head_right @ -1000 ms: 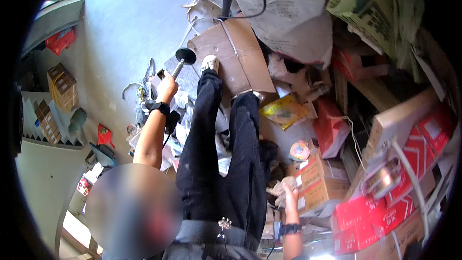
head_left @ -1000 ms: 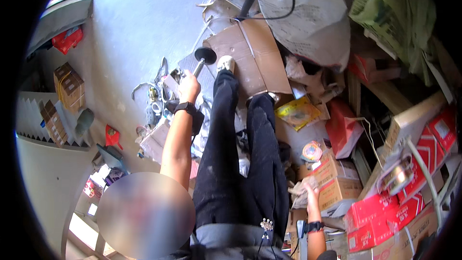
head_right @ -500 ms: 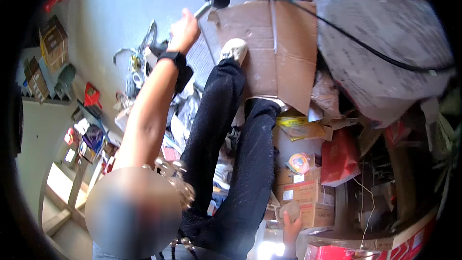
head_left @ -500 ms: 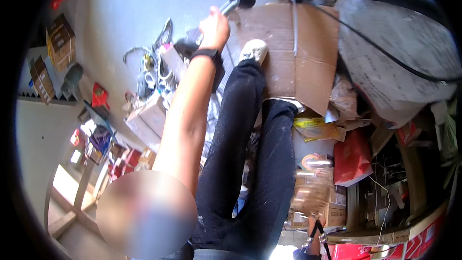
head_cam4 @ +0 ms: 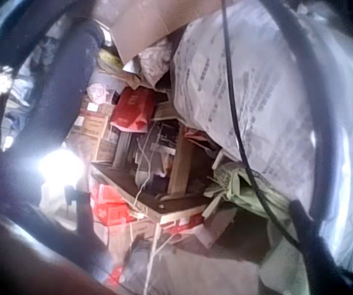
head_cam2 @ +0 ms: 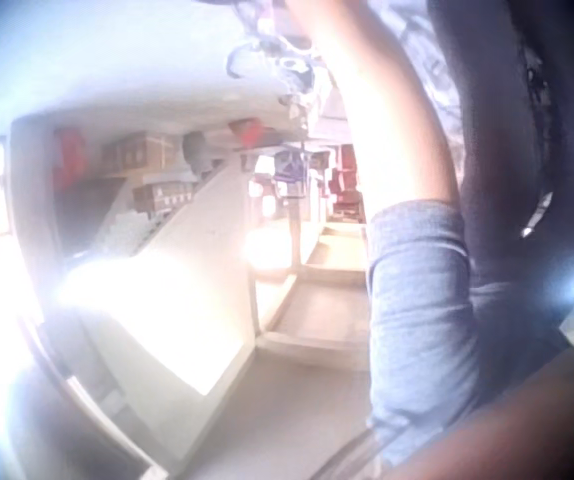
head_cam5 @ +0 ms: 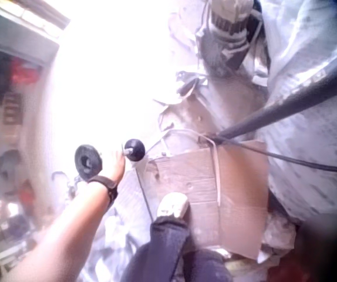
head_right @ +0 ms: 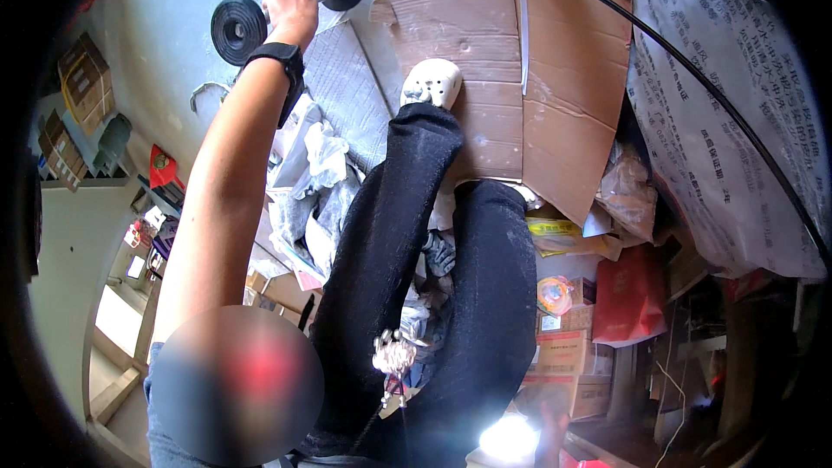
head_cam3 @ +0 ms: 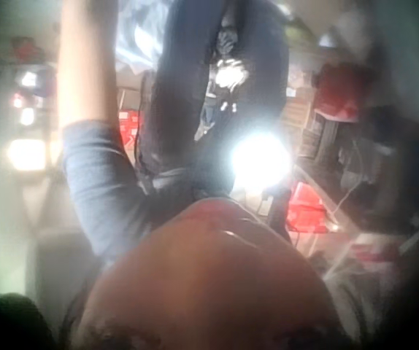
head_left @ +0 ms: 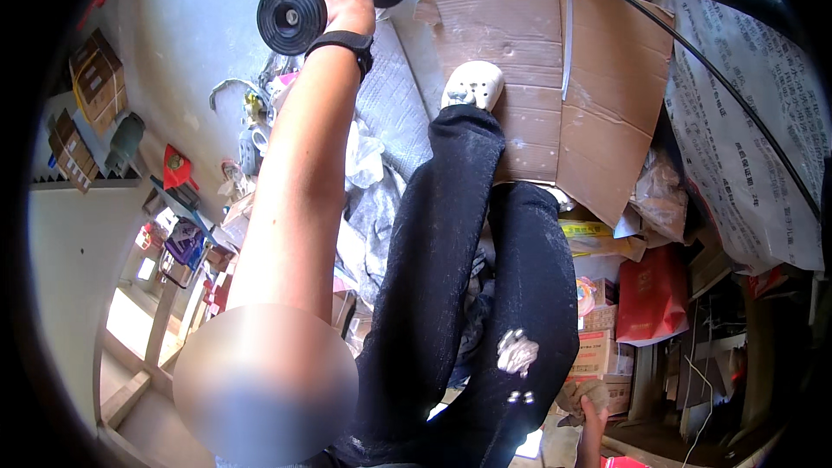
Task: The person wipes a metal lamp base and a circular glass component using a cloth, then places the glass component onto a red box.
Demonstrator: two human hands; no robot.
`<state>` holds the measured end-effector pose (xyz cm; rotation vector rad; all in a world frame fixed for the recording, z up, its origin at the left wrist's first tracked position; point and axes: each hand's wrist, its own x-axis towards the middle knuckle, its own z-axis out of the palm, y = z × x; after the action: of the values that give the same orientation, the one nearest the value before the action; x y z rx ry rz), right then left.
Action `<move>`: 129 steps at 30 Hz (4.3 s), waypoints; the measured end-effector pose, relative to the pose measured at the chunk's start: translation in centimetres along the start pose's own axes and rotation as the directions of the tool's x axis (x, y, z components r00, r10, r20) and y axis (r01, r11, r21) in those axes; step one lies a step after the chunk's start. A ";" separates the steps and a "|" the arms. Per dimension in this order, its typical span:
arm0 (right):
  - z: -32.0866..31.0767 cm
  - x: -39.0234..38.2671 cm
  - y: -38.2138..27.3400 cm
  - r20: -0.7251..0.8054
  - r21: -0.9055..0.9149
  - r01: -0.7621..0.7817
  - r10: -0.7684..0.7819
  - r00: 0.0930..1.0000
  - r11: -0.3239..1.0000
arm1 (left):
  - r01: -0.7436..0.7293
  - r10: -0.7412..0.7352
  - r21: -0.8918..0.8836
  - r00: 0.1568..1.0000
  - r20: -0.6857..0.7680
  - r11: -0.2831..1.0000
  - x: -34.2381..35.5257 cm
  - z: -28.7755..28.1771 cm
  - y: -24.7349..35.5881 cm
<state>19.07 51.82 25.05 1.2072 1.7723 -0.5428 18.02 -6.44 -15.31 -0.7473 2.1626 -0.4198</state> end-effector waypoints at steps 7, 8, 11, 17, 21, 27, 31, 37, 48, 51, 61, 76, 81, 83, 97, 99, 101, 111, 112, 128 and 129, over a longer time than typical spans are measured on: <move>0.4 1.3 1.0 0.027 -0.012 -0.001 0.001 1.000 1.000 | 0.097 -0.100 -0.045 0.991 -0.092 0.994 0.7 1.2 1.1; 0.3 1.4 1.2 0.040 -0.020 -0.004 0.004 0.999 1.000 | 0.090 -0.095 -0.057 0.992 -0.085 0.994 0.7 0.9 0.5; 0.7 1.0 1.4 0.012 -0.021 -0.002 0.003 1.000 1.000 | -0.030 0.046 0.102 0.986 -0.160 0.994 1.1 0.6 1.5; 1.0 1.7 1.2 0.026 -0.011 0.004 -0.003 1.000 1.000 | 0.014 -0.008 0.056 0.996 -0.094 0.998 1.9 -0.1 3.1; 0.6 2.2 1.3 0.028 -0.007 0.012 -0.012 1.000 1.000 | 0.029 -0.011 0.163 0.994 -0.113 0.986 0.9 1.4 2.0; 0.2 1.8 2.4 -0.004 0.021 0.020 -0.020 1.000 1.000 | -0.041 0.107 0.341 0.978 -0.178 0.939 0.1 1.7 2.5; -0.3 1.5 3.5 -0.019 0.060 0.039 -0.038 0.999 0.997 | -0.160 0.296 0.425 0.914 -0.277 0.891 -3.1 0.1 5.9; -2.2 0.3 6.3 -0.051 0.162 0.123 -0.116 0.992 0.979 | -0.382 0.423 0.210 0.880 -0.214 0.900 -11.4 -3.6 10.5; -6.8 -10.8 6.7 -0.228 0.290 0.327 -0.267 0.936 0.899 | -0.870 0.893 0.263 0.337 -0.299 0.417 -36.1 -22.9 9.9; -8.2 -14.5 5.9 -0.387 0.221 0.739 -0.638 0.665 0.636 | -0.945 0.973 0.263 0.149 -0.179 0.193 -45.3 -26.9 8.1; -13.7 -29.1 3.3 -0.312 -0.229 0.962 -0.926 -0.214 -0.145 | -0.975 0.979 0.206 -0.037 0.198 -0.078 -67.3 -37.6 7.4; -24.7 -23.9 20.2 -0.653 0.746 0.628 -0.059 0.755 -0.221 | -0.685 0.966 0.725 -0.224 -0.128 -0.063 -74.6 -52.1 4.0; -25.0 -25.7 20.0 -0.556 0.708 0.017 -0.542 0.630 -0.706 | -0.901 0.942 0.331 -0.325 -0.084 -0.281 -75.1 -54.3 1.5; -24.6 -27.5 19.2 -0.590 0.680 -0.084 -0.612 0.526 -0.728 | -0.920 0.896 0.129 -0.390 -0.213 -0.370 -74.9 -54.5 0.6; -21.7 -36.4 11.7 -0.621 0.783 0.190 -0.763 0.177 -0.593 | -0.571 0.829 -0.602 -0.371 -0.418 -0.559 -75.0 -59.3 -2.9; -21.5 -36.9 11.5 -0.583 0.790 0.362 -0.789 0.193 -0.495 | -0.636 0.836 -0.542 -0.421 -0.353 -0.549 -73.0 -58.4 -1.3; -20.8 -36.8 11.2 -0.577 0.736 0.565 -0.781 0.238 -0.372 | -0.684 0.854 -0.512 -0.399 -0.333 -0.519 -72.2 -57.5 -1.0; -18.5 -32.7 13.0 -0.680 0.686 0.710 -0.485 0.550 -0.158 | -0.339 0.943 -0.911 -0.306 -0.130 -0.235 -71.4 -60.8 -3.1; -18.3 -32.6 13.1 -0.696 0.666 0.733 -0.469 0.543 -0.139 | -0.361 0.941 -0.898 -0.309 -0.141 -0.253 -71.3 -61.0 -3.2; -18.6 -34.9 9.6 -0.702 0.708 0.567 -0.504 0.503 -0.421 | -0.733 0.616 0.071 -0.617 -0.490 -0.677 -70.0 -64.2 -4.7; -18.5 -34.7 9.5 -0.734 0.665 0.659 -0.471 0.489 -0.351 | -0.756 0.636 0.122 -0.616 -0.466 -0.643 -70.2 -64.2 -5.1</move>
<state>23.84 52.38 65.22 0.8331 1.9873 -2.8810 6.11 37.31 68.42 1.7267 2.0253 1.1905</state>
